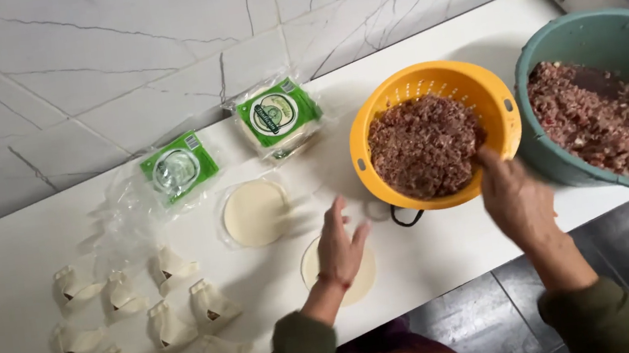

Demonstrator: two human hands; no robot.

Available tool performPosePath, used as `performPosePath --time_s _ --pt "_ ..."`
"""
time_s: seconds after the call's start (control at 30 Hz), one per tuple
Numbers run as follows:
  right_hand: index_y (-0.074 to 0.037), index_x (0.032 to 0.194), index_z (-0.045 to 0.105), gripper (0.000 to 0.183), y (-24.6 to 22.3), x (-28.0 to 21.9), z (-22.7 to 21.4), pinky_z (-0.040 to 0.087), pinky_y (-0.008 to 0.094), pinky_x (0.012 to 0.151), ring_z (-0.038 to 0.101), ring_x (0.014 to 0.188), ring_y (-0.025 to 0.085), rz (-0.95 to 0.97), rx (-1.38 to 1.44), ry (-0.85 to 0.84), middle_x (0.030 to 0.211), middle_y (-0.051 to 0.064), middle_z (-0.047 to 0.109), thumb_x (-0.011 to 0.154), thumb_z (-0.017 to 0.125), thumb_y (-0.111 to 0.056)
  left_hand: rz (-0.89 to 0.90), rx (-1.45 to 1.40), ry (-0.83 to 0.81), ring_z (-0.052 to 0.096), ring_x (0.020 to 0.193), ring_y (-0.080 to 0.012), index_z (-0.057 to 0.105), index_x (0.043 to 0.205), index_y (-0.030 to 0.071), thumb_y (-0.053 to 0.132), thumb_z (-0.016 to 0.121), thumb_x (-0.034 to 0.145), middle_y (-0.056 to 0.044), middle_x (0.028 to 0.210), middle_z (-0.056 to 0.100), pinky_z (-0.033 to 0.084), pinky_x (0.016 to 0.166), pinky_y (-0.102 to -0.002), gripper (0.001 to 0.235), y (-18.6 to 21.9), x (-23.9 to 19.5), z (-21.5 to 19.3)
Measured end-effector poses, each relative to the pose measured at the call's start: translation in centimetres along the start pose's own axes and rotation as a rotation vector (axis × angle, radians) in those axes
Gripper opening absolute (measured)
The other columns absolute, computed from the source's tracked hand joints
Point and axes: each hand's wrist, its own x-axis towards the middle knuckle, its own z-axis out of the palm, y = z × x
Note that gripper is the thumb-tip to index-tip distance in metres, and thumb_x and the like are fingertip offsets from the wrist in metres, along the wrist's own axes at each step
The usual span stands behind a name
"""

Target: Scooping meat filling onto dough circles and folding them into dumplings.

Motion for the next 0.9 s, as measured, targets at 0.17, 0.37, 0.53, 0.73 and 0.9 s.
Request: performPosePath --time_s 0.17,0.37,0.53,0.73,0.9 --pt "-0.011 0.137 0.061 0.032 1.4 5.8 1.7 0.048 0.035 0.036 0.064 0.053 0.025 -0.1 0.031 0.18 0.092 0.018 0.07 0.106 0.055 -0.02 -0.186 -0.256 0.118 0.073 0.091 -0.026 0.023 0.156 0.011 0.025 0.074 0.086 -0.01 0.112 0.071 0.058 0.082 -0.039 0.087 2.2 4.8 7.6" --pt "-0.011 0.148 0.055 0.053 1.2 1.5 6.0 0.051 0.033 0.038 0.065 0.056 0.024 -0.402 -0.01 0.124 0.094 0.015 0.07 0.095 0.053 -0.008 -0.078 -0.286 0.3 0.073 0.098 -0.0276 0.021 0.16 0.009 0.011 0.069 0.089 -0.014 0.111 0.076 0.056 0.088 -0.038 0.086 2.2 5.4 8.9" --pt "-0.019 0.146 0.054 0.042 0.4 2.8 2.6 0.053 0.037 0.037 0.067 0.053 0.023 -0.328 -0.022 -0.075 0.093 0.014 0.069 0.105 0.05 -0.008 -0.149 -0.248 0.24 0.074 0.099 -0.0249 0.021 0.16 0.011 0.013 0.069 0.089 -0.011 0.114 0.076 0.057 0.086 -0.035 0.086 1.8 5.8 8.2" --pt "-0.012 0.14 0.059 0.047 -0.5 5.9 3.1 0.054 0.04 0.041 0.067 0.058 0.029 -0.418 0.107 0.097 0.097 0.018 0.068 0.093 0.057 -0.002 -0.136 -0.236 0.24 0.075 0.094 -0.0256 0.02 0.161 0.011 0.012 0.069 0.087 -0.01 0.111 0.077 0.057 0.085 -0.035 0.089 1.8 5.9 8.4" --pt "-0.013 0.141 0.059 0.057 1.0 1.7 5.7 0.057 0.04 0.05 0.069 0.062 0.027 -0.604 0.055 0.023 0.089 0.013 0.068 0.086 0.059 0.001 -0.082 -0.233 0.29 0.075 0.095 -0.0261 0.024 0.16 0.01 0.01 0.071 0.085 -0.011 0.111 0.077 0.057 0.084 -0.036 0.088 1.2 6.2 8.6"
